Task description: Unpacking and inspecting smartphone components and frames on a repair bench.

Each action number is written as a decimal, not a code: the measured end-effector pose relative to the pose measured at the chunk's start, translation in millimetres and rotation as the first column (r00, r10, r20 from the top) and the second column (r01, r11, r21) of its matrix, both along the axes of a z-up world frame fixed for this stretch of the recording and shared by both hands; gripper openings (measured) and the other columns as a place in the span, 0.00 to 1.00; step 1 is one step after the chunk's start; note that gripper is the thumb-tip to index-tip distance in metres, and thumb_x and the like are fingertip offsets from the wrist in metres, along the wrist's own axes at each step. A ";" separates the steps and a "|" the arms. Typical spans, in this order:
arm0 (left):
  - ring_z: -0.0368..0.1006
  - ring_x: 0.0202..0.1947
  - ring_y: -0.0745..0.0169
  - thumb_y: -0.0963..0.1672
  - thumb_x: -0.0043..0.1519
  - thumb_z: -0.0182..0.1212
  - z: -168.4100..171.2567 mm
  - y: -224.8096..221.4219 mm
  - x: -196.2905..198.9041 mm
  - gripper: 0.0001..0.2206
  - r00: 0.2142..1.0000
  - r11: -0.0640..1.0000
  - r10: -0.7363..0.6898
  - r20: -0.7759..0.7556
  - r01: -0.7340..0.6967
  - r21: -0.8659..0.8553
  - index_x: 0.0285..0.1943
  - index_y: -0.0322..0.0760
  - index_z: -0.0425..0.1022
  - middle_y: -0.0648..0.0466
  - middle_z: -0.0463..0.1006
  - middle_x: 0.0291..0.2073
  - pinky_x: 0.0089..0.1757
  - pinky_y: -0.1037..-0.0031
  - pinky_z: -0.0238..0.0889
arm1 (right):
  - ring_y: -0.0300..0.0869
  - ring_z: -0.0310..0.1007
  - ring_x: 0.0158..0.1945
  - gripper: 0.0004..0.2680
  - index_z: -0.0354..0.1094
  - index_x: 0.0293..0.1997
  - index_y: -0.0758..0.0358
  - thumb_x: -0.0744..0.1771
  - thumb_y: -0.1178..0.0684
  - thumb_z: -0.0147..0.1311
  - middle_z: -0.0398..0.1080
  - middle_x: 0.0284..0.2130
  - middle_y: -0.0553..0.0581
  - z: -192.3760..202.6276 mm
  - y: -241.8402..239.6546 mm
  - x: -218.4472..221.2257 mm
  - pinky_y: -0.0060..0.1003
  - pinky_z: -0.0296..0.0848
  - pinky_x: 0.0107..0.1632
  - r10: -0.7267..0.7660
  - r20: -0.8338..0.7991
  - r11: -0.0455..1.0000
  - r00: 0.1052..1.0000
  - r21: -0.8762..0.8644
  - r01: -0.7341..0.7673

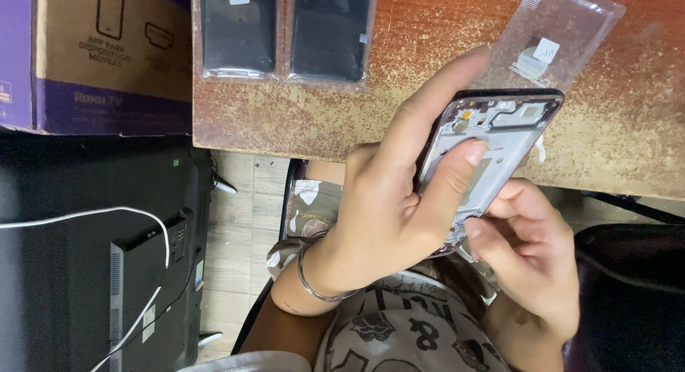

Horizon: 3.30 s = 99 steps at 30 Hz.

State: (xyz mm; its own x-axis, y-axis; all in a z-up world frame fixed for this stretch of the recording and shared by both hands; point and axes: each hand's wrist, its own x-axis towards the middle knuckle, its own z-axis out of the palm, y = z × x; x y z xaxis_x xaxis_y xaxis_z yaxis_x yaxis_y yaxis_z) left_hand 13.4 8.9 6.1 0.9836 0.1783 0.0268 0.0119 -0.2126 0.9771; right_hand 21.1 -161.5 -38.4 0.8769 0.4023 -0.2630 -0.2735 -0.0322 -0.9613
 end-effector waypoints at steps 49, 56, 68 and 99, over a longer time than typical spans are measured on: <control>0.70 0.47 0.60 0.45 0.61 0.52 -26.1 -21.6 1.9 0.20 0.888 0.751 0.428 0.169 -0.246 -0.613 0.59 0.26 0.62 0.44 0.71 0.51 0.50 0.75 0.65 | 0.40 0.61 0.50 0.22 0.49 0.57 0.68 0.59 0.59 0.51 0.62 0.48 0.62 7.6 39.5 -8.3 0.30 0.60 0.55 -0.256 0.104 0.967 0.961 0.013 0.256; 0.65 0.40 0.48 0.42 0.58 0.54 -65.8 -39.9 -8.0 0.19 0.470 0.445 0.826 0.310 -0.207 -0.871 0.57 0.30 0.58 0.36 0.68 0.43 0.39 0.56 0.61 | 0.45 0.68 0.28 0.14 0.53 0.51 0.70 0.63 0.62 0.51 0.67 0.34 0.62 -7.1 48.2 -10.1 0.32 0.72 0.25 -0.295 -0.070 0.837 0.953 0.463 0.293; 0.73 0.20 0.49 0.39 0.55 0.60 -48.6 1.6 -17.1 0.08 0.965 0.725 0.261 0.011 -0.188 -0.663 0.38 0.25 0.67 0.41 0.75 0.29 0.28 0.68 0.72 | 0.46 0.52 0.63 0.31 0.34 0.67 0.66 0.59 0.68 0.49 0.47 0.64 0.68 9.0 36.9 5.6 0.39 0.60 0.61 -0.328 0.329 0.944 0.886 0.086 0.318; 0.74 0.23 0.59 0.40 0.57 0.56 -42.7 5.7 -25.5 0.08 0.981 0.937 0.126 0.145 -0.070 -0.341 0.25 0.28 0.72 0.48 0.76 0.20 0.33 0.75 0.70 | 0.37 0.66 0.47 0.23 0.49 0.58 0.64 0.60 0.63 0.56 0.65 0.49 0.57 -8.3 46.9 2.2 0.33 0.66 0.57 -0.592 0.115 0.779 0.798 0.337 0.530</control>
State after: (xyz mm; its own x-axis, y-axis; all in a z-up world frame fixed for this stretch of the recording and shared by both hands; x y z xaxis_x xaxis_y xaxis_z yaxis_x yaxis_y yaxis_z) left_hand -12.1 14.5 -36.6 0.9480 0.3001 0.1063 -0.1480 0.1197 0.9817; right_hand 23.3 -114.6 -46.7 0.9884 -0.1515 -0.0096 0.0424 0.3364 -0.9408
